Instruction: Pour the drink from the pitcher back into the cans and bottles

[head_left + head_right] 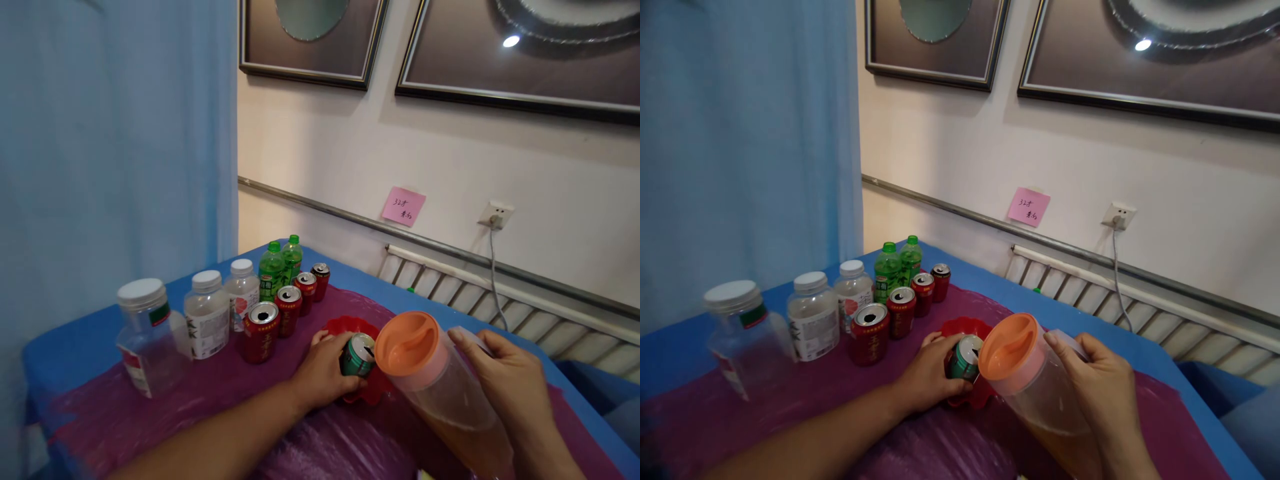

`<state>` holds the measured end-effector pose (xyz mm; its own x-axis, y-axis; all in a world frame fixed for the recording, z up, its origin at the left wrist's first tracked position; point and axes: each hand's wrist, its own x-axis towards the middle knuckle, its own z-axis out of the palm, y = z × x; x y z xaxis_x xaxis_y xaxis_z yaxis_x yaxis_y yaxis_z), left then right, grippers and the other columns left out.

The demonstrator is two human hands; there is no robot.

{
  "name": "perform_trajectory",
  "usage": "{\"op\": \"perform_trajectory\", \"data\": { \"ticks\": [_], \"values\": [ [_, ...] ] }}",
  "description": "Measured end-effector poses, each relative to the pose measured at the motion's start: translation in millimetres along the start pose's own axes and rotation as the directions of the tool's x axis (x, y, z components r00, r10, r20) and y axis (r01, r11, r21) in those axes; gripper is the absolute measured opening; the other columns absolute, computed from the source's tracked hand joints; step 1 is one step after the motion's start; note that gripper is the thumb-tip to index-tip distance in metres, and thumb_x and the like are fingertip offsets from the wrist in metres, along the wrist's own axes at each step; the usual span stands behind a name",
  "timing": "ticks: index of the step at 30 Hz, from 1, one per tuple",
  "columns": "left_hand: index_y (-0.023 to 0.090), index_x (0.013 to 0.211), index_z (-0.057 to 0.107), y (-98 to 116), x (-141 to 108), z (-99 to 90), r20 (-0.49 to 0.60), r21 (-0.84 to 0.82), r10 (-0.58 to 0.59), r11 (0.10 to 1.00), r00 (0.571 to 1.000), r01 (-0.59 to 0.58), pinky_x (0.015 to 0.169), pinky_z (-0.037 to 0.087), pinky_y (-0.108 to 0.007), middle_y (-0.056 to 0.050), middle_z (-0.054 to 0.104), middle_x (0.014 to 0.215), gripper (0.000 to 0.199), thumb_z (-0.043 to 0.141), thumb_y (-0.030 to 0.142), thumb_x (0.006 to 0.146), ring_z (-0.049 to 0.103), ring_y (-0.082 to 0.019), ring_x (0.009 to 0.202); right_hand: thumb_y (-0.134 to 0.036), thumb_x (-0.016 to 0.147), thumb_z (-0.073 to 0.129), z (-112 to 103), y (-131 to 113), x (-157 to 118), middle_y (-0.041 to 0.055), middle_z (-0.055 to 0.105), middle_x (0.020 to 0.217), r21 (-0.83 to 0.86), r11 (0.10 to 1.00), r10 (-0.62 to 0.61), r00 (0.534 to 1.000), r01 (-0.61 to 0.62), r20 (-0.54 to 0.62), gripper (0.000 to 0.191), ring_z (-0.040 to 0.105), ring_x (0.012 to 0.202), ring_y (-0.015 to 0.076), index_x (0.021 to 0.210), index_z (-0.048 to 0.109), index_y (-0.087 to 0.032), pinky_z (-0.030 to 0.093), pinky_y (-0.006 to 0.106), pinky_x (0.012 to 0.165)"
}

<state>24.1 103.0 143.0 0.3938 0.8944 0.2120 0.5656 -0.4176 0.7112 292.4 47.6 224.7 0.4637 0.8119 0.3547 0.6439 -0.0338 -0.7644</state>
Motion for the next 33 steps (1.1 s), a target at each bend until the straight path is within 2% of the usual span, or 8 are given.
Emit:
{"op": "perform_trajectory", "data": {
  "ticks": [5, 12, 33],
  "values": [
    [0.030, 0.128, 0.058, 0.2, 0.2, -0.2, 0.003, 0.006, 0.000, 1.000, 1.000, 0.000, 0.118, 0.018, -0.053, -0.002, 0.067, 0.130, 0.077, 0.087, 0.038, 0.058, 0.056, -0.032, 0.122, -0.067, 0.072, 0.064, 0.2, 1.2, 1.2, -0.0045, 0.031, 0.056, -0.012, 1.000, 0.005, 1.000, -0.005, 0.001, 0.055, 0.035, 0.054, 0.0114, 0.054, 0.039, -0.021, 0.027, 0.022, 0.046],
    [0.031, 0.129, 0.057, 0.2, 0.3, 0.5, 0.003, -0.004, -0.010, 1.000, 1.000, 0.010, 0.120, 0.016, -0.052, -0.001, 0.065, 0.134, 0.078, 0.087, 0.038, 0.058, 0.052, -0.033, 0.128, -0.070, 0.070, 0.064, 1.7, 5.2, 2.4, -0.0045, 0.031, 0.056, -0.015, 1.000, -0.003, 1.000, 0.003, -0.001, 0.056, 0.035, 0.055, 0.0117, 0.054, 0.040, -0.022, 0.028, 0.022, 0.045],
    [0.029, 0.129, 0.057, -1.1, 0.3, 1.0, -0.002, 0.005, -0.003, 1.000, 1.000, 0.003, 0.119, 0.018, -0.053, -0.003, 0.066, 0.132, 0.078, 0.088, 0.038, 0.058, 0.054, -0.032, 0.126, -0.070, 0.070, 0.063, 1.6, 5.9, 2.3, -0.0045, 0.030, 0.056, -0.016, 1.000, -0.012, 1.000, 0.012, -0.005, 0.057, 0.034, 0.054, 0.0116, 0.053, 0.039, -0.021, 0.028, 0.022, 0.046]
  ]
}}
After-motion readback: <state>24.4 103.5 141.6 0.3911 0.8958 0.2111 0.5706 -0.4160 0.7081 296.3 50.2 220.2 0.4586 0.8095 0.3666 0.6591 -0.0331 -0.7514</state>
